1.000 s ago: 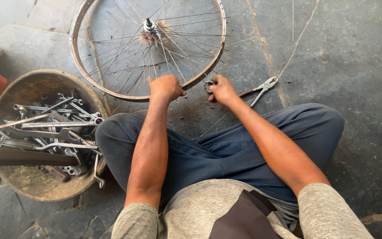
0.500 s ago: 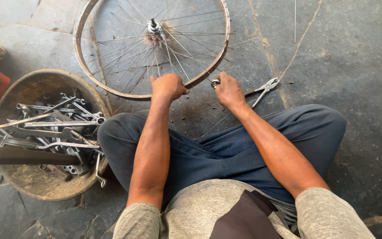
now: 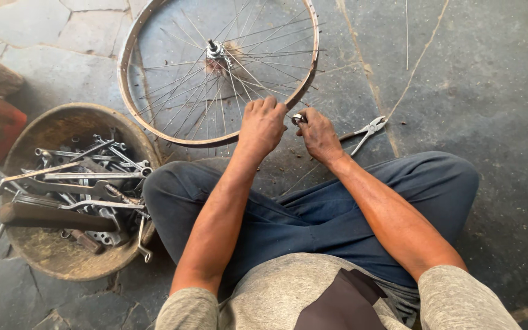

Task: The person sits on the floor and uses a spoke wrench to tighten the nipples on a bicycle wheel. They rotate the wheel periodically to access different spokes and continue adjusting tension throughout the clip.

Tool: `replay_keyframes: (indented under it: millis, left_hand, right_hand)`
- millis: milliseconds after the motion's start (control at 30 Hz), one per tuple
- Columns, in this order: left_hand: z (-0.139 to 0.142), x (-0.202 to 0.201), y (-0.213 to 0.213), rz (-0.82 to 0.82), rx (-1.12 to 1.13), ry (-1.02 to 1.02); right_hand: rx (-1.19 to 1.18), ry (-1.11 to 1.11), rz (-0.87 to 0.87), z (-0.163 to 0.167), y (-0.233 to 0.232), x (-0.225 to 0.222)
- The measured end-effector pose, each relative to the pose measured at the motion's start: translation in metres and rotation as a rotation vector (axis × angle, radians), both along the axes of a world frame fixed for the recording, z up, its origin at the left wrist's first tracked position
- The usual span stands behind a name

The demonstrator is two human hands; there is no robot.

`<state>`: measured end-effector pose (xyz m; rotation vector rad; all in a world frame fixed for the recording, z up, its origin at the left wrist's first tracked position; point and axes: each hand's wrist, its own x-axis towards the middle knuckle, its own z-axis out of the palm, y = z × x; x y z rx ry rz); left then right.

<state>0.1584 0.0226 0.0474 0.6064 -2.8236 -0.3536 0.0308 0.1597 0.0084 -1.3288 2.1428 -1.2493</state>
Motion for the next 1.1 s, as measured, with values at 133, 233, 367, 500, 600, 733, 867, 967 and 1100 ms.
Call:
replay_keyframes:
  millis: [133, 233, 367, 500, 600, 733, 867, 967, 1100]
  left_hand:
    - [-0.006, -0.001, 0.003, -0.107, 0.100, 0.084]
    - [-0.010, 0.002, 0.009, -0.071, -0.082, 0.175]
    - [-0.012, -0.001, 0.013, -0.038, -0.151, 0.014]
    - [-0.012, -0.006, 0.008, -0.069, -0.116, -0.044]
    - [-0.011, -0.006, -0.001, -0.120, 0.015, -0.134]
    - [-0.011, -0.002, -0.009, -0.167, 0.115, -0.108]
    - [-0.010, -0.002, -0.008, -0.194, 0.093, -0.044]
    - [-0.009, -0.001, -0.010, -0.150, 0.116, -0.134]
    - [-0.010, 0.003, -0.015, -0.158, 0.064, -0.057]
  right_hand:
    - [0.062, -0.067, -0.064, 0.008, 0.002, 0.004]
    - [0.039, -0.023, -0.036, 0.008, 0.006, 0.005]
    - [-0.027, 0.238, 0.043, 0.004, 0.010, 0.008]
    - [0.005, 0.224, 0.055, 0.002, 0.011, 0.012]
    - [0.008, 0.151, 0.057, 0.006, 0.011, 0.015]
    - [0.018, -0.088, 0.024, 0.008, 0.010, 0.017]
    - [-0.009, 0.035, 0.030, 0.002, 0.008, 0.015]
    - [-0.007, -0.136, 0.020, -0.007, 0.004, 0.010]
    - [0.094, -0.948, -0.098, -0.020, 0.001, 0.001]
